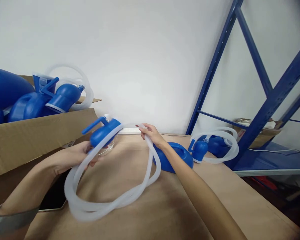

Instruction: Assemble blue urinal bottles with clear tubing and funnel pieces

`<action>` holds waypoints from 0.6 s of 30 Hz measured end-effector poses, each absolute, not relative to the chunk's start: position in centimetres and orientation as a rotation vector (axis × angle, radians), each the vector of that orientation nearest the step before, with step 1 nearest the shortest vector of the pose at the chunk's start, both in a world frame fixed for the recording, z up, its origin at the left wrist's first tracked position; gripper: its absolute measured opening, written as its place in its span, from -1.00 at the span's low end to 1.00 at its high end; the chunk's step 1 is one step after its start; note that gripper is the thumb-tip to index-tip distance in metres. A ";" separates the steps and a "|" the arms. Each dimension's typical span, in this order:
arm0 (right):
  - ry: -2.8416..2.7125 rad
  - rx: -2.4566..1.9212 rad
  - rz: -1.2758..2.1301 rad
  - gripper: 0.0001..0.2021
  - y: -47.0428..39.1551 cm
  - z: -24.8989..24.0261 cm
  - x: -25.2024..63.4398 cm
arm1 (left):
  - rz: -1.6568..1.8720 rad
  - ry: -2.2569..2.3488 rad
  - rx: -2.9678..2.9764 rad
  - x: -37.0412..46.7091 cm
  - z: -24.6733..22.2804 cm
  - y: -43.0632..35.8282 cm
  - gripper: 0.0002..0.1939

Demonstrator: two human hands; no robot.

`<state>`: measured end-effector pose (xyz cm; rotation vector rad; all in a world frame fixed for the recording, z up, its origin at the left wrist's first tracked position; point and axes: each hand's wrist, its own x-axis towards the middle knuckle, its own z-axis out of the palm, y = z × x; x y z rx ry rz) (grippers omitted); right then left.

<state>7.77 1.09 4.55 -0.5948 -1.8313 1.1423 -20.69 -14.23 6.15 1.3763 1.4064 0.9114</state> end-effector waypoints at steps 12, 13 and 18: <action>-2.044 -0.614 1.063 -0.58 0.9 5.2 7.5 | 0.355 1.149 1.518 -21.5 4.6 -14.0 -0.63; -2.055 -0.621 1.061 -0.59 1.0 5.2 7.3 | 0.318 1.119 1.508 -21.3 4.4 -13.9 -0.63; -1.984 -0.677 1.080 -0.58 1.9 5.0 6.6 | 0.166 0.970 1.571 -19.8 3.3 -13.1 -0.86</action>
